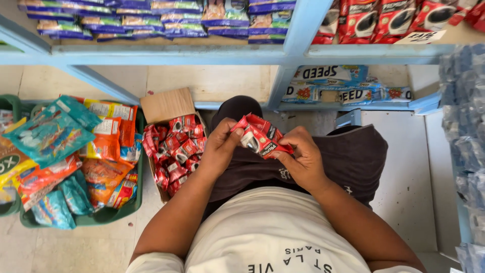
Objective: Organizing and stocking small coffee packets onto shelves in a grocery store.
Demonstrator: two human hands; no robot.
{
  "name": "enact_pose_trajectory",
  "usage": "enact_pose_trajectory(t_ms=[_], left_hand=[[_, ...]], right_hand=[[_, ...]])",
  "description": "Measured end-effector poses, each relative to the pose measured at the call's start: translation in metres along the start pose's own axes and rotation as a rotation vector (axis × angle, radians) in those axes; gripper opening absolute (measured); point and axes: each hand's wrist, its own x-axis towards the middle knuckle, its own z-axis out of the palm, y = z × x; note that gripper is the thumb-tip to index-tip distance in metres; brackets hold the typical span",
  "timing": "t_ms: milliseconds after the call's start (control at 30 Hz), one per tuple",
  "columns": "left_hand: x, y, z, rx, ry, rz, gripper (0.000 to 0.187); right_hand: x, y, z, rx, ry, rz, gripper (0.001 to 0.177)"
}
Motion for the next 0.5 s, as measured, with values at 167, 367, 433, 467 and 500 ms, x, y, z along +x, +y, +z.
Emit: enact_pose_trajectory(t_ms=[167, 367, 433, 467, 500], left_hand=[[0.006, 0.025, 0.0, 0.142, -0.115, 0.108, 0.024], [0.009, 0.015, 0.003, 0.101, -0.22, 0.017, 0.031], [0.009, 0.014, 0.005, 0.105, -0.211, -0.024, 0.032], [0.011, 0.016, 0.007, 0.11, -0.22, -0.028, 0.032], [0.011, 0.016, 0.01, 0.121, -0.217, -0.011, 0.03]], right_hand=[[0.017, -0.023, -0.019, -0.169, -0.005, -0.1, 0.021], [0.016, -0.03, -0.035, -0.147, -0.199, -0.015, 0.023], [0.014, -0.028, -0.039, -0.134, -0.191, 0.035, 0.022], [0.015, -0.03, -0.043, -0.131, -0.18, 0.036, 0.022], [0.014, -0.031, -0.047, -0.14, -0.18, 0.024, 0.02]])
